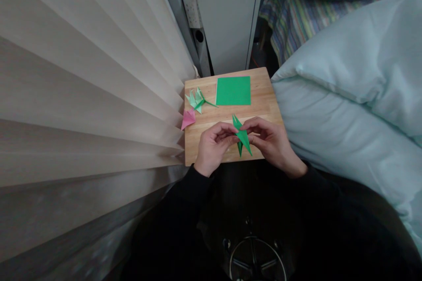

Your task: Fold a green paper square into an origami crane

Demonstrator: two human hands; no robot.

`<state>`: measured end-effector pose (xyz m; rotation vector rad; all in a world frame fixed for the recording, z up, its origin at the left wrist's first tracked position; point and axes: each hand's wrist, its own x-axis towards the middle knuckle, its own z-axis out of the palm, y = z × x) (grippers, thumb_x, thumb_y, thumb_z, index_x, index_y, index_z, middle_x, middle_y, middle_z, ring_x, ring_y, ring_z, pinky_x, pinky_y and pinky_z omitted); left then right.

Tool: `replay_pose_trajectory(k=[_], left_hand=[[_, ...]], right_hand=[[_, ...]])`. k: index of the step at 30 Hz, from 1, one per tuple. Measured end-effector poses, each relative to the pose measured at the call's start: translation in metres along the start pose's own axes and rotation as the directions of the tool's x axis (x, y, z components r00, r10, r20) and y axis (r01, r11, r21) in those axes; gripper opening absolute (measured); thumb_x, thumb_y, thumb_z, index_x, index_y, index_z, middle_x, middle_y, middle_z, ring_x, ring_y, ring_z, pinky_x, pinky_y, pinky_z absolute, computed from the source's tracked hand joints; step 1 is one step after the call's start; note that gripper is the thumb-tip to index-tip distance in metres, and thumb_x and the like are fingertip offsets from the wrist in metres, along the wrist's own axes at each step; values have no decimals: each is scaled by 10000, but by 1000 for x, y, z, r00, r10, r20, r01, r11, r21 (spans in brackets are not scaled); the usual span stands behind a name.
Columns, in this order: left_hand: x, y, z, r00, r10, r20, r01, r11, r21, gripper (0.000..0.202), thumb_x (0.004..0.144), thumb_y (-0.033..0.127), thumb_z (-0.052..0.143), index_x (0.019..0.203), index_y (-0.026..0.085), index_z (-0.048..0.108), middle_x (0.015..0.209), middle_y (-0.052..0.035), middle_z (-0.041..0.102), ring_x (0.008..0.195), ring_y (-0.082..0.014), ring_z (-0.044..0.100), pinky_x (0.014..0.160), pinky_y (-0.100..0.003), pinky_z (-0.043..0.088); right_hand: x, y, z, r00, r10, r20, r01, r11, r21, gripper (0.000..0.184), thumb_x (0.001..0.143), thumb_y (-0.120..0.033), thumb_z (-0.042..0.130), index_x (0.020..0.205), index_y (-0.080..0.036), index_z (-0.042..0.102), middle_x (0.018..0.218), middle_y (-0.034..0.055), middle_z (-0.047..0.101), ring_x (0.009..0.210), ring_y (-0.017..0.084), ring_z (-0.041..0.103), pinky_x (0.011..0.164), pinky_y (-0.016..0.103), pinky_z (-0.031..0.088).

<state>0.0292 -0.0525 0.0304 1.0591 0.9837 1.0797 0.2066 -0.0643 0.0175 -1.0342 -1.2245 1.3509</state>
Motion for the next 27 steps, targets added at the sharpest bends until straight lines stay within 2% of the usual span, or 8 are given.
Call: replay_pose_trajectory(k=[4, 9, 15, 20, 24, 27], left_hand=[[1, -1, 0, 1000, -1, -10, 0, 1000, -16, 330, 647, 351, 954, 811, 199, 711, 792, -6, 709, 765, -161, 684, 774, -293, 558], [2, -2, 0, 999, 36, 15, -36, 999, -6, 341, 643, 370, 959, 805, 191, 718, 772, -5, 705, 741, -149, 677, 748, -280, 548], [1, -5, 0, 997, 76, -10, -75, 994, 77, 309, 674, 387, 934, 769, 180, 725, 746, -4, 719, 709, -145, 674, 710, -276, 553], [-1, -8, -1, 998, 56, -35, -53, 995, 82, 264, 706, 345, 914, 778, 180, 722, 753, 7, 714, 717, -136, 675, 739, -274, 557], [0, -11, -4, 1000, 12, 21, -13, 999, 42, 301, 692, 361, 923, 817, 173, 725, 784, -2, 718, 725, -129, 672, 735, -258, 547], [1, -10, -4, 999, 8, 38, -10, 998, 58, 268, 737, 358, 894, 826, 171, 724, 775, 0, 706, 718, -121, 660, 732, -249, 539]], right_hand=[[2, -4, 2, 999, 54, 4, -54, 995, 82, 324, 761, -491, 870, 898, -236, 724, 902, 27, 719, 811, 181, 682, 738, 333, 585], [2, -5, 1, 999, 48, -11, -47, 995, 85, 308, 722, -473, 902, 824, -231, 741, 856, 22, 743, 802, 180, 701, 778, 337, 595], [1, 3, 3, 999, 15, -35, -10, 990, 138, 310, 670, -448, 941, 782, -225, 757, 827, 19, 755, 793, 177, 709, 771, 328, 599], [0, 3, 6, 996, -5, -86, 16, 992, 128, 266, 709, -417, 920, 750, -219, 747, 797, 23, 746, 771, 173, 689, 754, 333, 589], [0, 2, 7, 995, 15, -97, -1, 990, 142, 224, 740, -364, 899, 740, -210, 737, 791, 16, 736, 751, 155, 676, 730, 309, 570], [1, 3, 6, 995, 68, -77, -55, 985, 161, 247, 735, -372, 898, 731, -198, 723, 760, 12, 715, 715, 145, 654, 690, 296, 546]])
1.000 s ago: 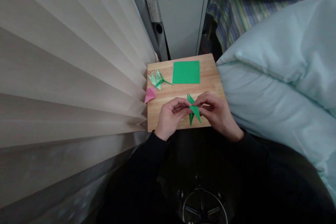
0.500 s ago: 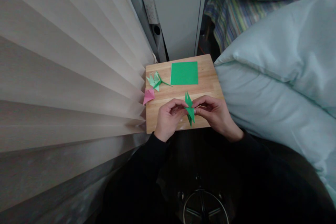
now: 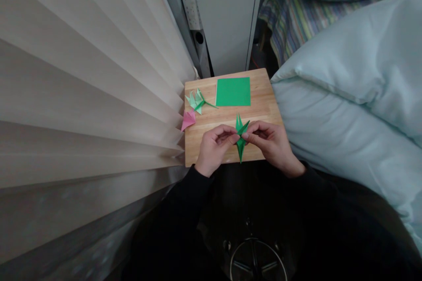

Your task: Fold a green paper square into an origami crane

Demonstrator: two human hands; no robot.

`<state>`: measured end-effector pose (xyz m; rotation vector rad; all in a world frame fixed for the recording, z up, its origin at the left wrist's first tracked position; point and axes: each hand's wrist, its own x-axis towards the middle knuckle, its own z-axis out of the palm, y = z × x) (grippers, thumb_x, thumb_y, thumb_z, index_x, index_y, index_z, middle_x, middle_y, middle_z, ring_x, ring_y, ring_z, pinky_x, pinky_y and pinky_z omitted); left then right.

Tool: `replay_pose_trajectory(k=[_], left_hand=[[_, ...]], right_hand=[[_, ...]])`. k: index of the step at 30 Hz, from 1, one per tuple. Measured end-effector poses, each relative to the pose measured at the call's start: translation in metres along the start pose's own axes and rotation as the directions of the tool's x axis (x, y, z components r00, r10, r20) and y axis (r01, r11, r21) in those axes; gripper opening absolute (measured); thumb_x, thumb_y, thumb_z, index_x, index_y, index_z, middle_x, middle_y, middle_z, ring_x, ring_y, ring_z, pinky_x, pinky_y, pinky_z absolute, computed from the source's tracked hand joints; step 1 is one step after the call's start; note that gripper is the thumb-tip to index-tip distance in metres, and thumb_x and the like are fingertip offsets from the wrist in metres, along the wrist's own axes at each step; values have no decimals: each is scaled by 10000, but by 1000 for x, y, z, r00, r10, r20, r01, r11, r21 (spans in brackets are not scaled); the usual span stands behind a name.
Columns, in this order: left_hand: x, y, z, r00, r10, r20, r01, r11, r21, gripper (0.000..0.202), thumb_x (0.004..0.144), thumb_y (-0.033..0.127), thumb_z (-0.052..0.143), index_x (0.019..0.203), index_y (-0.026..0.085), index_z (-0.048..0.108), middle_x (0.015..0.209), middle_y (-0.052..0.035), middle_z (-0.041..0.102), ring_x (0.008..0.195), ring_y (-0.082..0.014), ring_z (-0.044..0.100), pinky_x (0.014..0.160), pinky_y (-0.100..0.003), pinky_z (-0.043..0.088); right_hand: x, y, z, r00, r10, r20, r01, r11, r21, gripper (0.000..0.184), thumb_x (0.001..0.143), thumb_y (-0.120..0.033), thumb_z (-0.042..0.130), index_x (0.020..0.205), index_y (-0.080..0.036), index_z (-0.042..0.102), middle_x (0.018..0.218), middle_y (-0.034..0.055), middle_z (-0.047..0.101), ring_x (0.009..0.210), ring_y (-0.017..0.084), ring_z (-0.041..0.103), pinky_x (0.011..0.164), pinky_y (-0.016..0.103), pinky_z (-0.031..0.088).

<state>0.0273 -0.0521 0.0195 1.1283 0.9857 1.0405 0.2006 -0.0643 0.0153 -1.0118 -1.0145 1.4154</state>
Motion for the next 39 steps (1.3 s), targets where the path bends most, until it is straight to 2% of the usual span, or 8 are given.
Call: replay_pose_trajectory(k=[3, 8, 14, 20, 24, 31, 35, 39], left_hand=[[0, 3, 1, 1000, 26, -4, -26, 999, 44, 232, 771, 335, 866, 805, 171, 705, 753, 9, 683, 704, -114, 640, 716, -239, 528], [-1, 8, 3, 997, 65, 46, -70, 991, 114, 227, 819, 345, 810, 781, 171, 670, 733, 7, 654, 691, -118, 614, 693, -247, 512], [-3, 8, 3, 992, 80, 94, -94, 983, 157, 262, 841, 375, 776, 761, 173, 630, 694, 15, 613, 630, -113, 571, 614, -244, 472], [-2, 1, 8, 997, 79, -4, -78, 990, 118, 243, 812, 371, 806, 814, 178, 659, 763, -4, 665, 713, -135, 634, 676, -258, 513], [0, -5, 10, 999, 17, -49, -13, 996, 84, 236, 773, 360, 843, 794, 172, 703, 767, -19, 710, 723, -145, 666, 733, -291, 550], [-2, -7, 10, 993, -42, -114, 47, 998, 41, 251, 726, 349, 869, 751, 169, 696, 714, -9, 704, 671, -136, 659, 713, -293, 561], [-3, -5, 11, 987, -51, -152, 55, 998, 19, 278, 691, 284, 877, 726, 172, 624, 701, 19, 663, 667, -112, 642, 698, -255, 541], [-2, -2, 12, 989, -79, -129, 76, 997, -28, 276, 691, 251, 865, 843, 167, 650, 772, 5, 689, 720, -116, 659, 725, -247, 538]], right_hand=[[0, -1, -1, 999, 42, 14, -42, 999, -8, 276, 742, -402, 890, 742, -192, 711, 742, 11, 699, 689, 140, 631, 654, 288, 520], [-1, -3, 2, 1000, 27, -1, -27, 998, -56, 308, 760, -429, 874, 715, -197, 676, 682, -4, 658, 638, 129, 592, 596, 272, 487], [-1, -1, 9, 999, 53, -1, -53, 998, 36, 335, 705, -428, 914, 727, -203, 667, 649, -25, 645, 574, 115, 578, 541, 255, 475], [-1, 3, 7, 994, 79, -70, -77, 996, 34, 366, 688, -453, 920, 675, -194, 662, 596, -26, 625, 516, 99, 532, 501, 249, 420], [-2, 5, 7, 992, -2, -123, -2, 999, -34, 354, 741, -437, 889, 671, -197, 639, 612, -24, 616, 538, 103, 529, 515, 253, 417], [-6, 5, 10, 990, -109, -94, 94, 985, -147, 318, 839, -421, 815, 745, -206, 600, 679, -23, 598, 585, 110, 534, 530, 253, 437], [-6, 6, 10, 991, -83, -101, 67, 986, -155, 351, 808, -452, 838, 773, -213, 584, 725, -14, 607, 626, 124, 561, 547, 262, 468], [-3, 7, 9, 990, -42, -134, 31, 996, -87, 430, 735, -456, 888, 829, -232, 534, 711, -38, 588, 597, 117, 540, 512, 248, 441]])
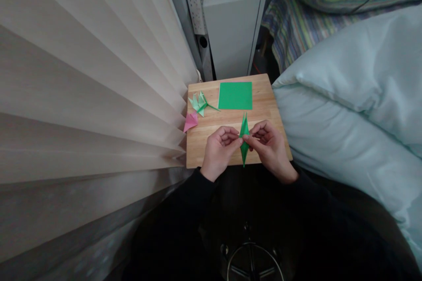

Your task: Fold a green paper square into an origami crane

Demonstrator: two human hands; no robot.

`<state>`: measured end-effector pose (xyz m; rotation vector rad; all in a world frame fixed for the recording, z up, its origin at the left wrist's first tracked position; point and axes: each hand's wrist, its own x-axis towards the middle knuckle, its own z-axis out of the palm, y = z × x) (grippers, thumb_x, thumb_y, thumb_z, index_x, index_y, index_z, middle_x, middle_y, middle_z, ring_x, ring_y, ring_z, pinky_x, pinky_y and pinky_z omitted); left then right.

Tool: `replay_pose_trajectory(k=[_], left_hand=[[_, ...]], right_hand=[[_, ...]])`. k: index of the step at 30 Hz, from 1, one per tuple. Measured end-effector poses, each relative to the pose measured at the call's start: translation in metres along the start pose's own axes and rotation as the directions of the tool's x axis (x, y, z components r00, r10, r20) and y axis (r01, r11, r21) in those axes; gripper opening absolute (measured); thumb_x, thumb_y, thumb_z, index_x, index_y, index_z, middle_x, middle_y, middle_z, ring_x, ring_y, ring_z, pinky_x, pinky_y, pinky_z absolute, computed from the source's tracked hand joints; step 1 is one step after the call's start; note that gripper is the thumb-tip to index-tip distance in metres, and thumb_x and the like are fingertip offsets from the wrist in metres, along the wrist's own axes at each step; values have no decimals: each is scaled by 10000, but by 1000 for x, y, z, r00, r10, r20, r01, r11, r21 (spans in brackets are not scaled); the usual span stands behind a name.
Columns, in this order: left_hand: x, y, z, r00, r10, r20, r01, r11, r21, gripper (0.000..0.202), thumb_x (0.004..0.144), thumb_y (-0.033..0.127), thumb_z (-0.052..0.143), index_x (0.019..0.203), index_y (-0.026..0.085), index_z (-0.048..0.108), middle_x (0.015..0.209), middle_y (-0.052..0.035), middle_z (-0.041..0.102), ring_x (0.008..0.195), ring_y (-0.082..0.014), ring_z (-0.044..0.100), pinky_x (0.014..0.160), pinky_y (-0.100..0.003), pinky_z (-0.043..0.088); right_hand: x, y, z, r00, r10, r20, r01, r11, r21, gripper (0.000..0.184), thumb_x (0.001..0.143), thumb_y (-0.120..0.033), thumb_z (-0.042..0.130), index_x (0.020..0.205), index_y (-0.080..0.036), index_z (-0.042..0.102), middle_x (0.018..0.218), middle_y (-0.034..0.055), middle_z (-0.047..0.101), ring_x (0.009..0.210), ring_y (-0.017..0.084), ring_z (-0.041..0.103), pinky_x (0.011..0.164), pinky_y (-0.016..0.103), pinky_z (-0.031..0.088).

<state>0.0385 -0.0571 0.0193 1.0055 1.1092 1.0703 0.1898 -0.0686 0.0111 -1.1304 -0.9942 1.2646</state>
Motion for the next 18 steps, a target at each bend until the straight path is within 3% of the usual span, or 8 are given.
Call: replay_pose_trajectory(k=[9, 13, 16, 18], left_hand=[[2, -2, -2, 1000, 0, 29, -2, 999, 54, 236, 720, 256, 833, 890, 151, 708, 779, -18, 702, 708, -128, 657, 715, -261, 541], [4, -2, -4, 999, 43, 31, -45, 996, 76, 230, 710, 268, 836, 863, 155, 706, 785, -21, 707, 723, -131, 657, 721, -261, 543], [3, 1, -5, 999, 47, -16, -44, 991, 126, 240, 772, 363, 812, 857, 161, 714, 831, -42, 721, 789, -147, 673, 720, -253, 534], [2, 3, -7, 997, -56, -58, 62, 993, 98, 348, 858, 507, 728, 866, 159, 720, 804, -56, 718, 762, -152, 673, 684, -254, 527]], right_hand=[[3, 8, 2, 999, 33, 6, -34, 997, 72, 428, 750, -447, 863, 979, -240, 566, 681, -63, 597, 597, 120, 539, 554, 249, 430], [2, 10, -1, 994, 37, 99, -31, 997, -64, 331, 840, -511, 775, 868, -210, 641, 723, -15, 623, 627, 133, 539, 583, 277, 431], [0, 4, -5, 993, -90, 79, 107, 962, -250, 256, 926, -441, 703, 817, -218, 639, 737, -4, 612, 639, 143, 520, 606, 300, 425], [0, -2, -8, 965, -252, 65, 257, 884, -391, 192, 948, -349, 683, 805, -227, 646, 762, 10, 615, 677, 160, 532, 634, 321, 436]])
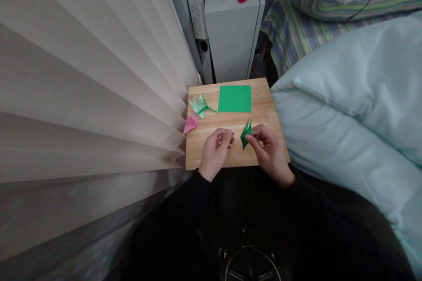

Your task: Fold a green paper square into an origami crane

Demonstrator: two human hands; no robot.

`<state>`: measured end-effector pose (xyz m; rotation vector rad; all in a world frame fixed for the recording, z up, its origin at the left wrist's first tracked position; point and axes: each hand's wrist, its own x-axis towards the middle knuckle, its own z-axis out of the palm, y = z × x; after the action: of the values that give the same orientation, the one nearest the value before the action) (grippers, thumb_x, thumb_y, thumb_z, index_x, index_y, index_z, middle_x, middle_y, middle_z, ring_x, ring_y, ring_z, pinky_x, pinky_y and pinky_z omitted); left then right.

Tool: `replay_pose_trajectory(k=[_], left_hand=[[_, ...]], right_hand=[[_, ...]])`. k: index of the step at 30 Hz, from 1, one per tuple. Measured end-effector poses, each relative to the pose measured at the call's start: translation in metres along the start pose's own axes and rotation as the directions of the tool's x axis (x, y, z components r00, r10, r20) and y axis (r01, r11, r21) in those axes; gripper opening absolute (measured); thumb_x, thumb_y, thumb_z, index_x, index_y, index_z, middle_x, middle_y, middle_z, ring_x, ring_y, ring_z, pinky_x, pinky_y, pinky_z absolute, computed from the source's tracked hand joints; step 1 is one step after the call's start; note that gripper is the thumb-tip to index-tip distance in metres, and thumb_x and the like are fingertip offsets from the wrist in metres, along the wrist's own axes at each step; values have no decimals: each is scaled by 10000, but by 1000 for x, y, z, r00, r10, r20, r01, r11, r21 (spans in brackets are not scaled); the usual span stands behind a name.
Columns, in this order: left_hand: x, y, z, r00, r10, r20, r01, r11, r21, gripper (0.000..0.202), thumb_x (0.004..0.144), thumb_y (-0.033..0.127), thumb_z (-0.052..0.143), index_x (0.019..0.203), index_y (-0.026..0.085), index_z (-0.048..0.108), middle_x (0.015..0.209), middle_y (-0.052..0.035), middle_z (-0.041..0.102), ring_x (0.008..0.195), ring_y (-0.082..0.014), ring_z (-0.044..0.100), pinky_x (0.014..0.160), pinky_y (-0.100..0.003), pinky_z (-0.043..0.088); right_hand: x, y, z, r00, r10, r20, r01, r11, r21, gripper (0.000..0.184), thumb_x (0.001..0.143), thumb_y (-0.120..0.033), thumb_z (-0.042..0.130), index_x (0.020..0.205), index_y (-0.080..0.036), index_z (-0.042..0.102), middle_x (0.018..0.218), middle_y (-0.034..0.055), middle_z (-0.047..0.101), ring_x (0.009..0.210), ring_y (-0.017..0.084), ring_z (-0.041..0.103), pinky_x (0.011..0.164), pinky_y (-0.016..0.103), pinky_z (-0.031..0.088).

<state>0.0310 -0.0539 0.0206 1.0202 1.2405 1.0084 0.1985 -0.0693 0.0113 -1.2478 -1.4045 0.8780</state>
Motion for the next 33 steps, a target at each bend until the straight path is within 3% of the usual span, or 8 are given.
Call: replay_pose_trajectory(k=[2, 4, 9, 12, 15, 19, 25, 33], left_hand=[[-1, 2, -3, 984, -154, 86, 163, 980, -111, 488, 893, 634, 642, 871, 152, 721, 756, -66, 713, 706, -159, 677, 668, -277, 540], [-2, 4, -4, 950, -223, 218, 269, 940, -211, 502, 864, 653, 677, 873, 153, 722, 775, -70, 726, 721, -172, 697, 714, -312, 572], [0, 0, -5, 962, -188, 200, 234, 941, -243, 359, 698, 393, 906, 920, 159, 749, 840, -41, 753, 782, -150, 704, 763, -283, 572], [4, -6, -6, 977, -146, 155, 176, 963, -202, 324, 722, 337, 881, 951, 153, 745, 838, -36, 763, 753, -127, 697, 753, -260, 555], [6, -8, -6, 989, -49, 137, 67, 990, -127, 274, 752, 306, 848, 938, 149, 721, 835, -35, 765, 782, -140, 712, 770, -264, 553], [4, -5, -3, 990, 17, 139, -12, 999, -37, 353, 766, 267, 834, 1057, 177, 655, 793, -13, 758, 754, -159, 730, 726, -258, 544], [3, -5, -1, 987, 88, 134, -90, 996, 4, 238, 815, 326, 798, 947, 182, 661, 748, -8, 738, 690, -149, 707, 644, -235, 516], [1, -4, -1, 992, -28, 120, 47, 987, -155, 316, 744, 407, 861, 830, 171, 669, 721, -7, 725, 682, -160, 726, 756, -340, 628]], right_hand=[[1, -2, -3, 987, -159, -19, 155, 980, -124, 135, 950, -268, 667, 821, -237, 690, 803, 32, 627, 738, 183, 566, 665, 344, 464], [2, -1, -4, 965, -261, 32, 263, 949, -171, 118, 953, -229, 648, 888, -257, 743, 858, 49, 648, 797, 203, 606, 691, 364, 501], [3, 3, -2, 938, -298, 179, 324, 936, -140, 208, 977, -169, 583, 1019, -266, 763, 996, 76, 697, 927, 224, 668, 783, 401, 565], [1, 1, 1, 960, -235, 155, 247, 967, -61, 178, 976, -174, 588, 986, -257, 745, 1004, 75, 702, 967, 223, 677, 838, 407, 572], [-2, 2, 6, 999, -17, 31, 14, 996, 83, 138, 916, -278, 718, 1051, -252, 703, 1047, 70, 694, 961, 221, 685, 794, 387, 587], [-2, 9, 11, 975, 219, 24, -218, 947, 234, 262, 820, -395, 819, 974, -222, 698, 942, 51, 716, 833, 194, 685, 677, 322, 561], [1, 10, 9, 964, 264, 31, -263, 933, 244, 234, 793, -408, 830, 834, -199, 733, 797, 34, 723, 673, 159, 632, 562, 280, 497], [1, 5, 5, 985, 159, 67, -170, 960, 222, 88, 847, -302, 772, 858, -220, 742, 873, 33, 719, 794, 170, 669, 605, 276, 530]])
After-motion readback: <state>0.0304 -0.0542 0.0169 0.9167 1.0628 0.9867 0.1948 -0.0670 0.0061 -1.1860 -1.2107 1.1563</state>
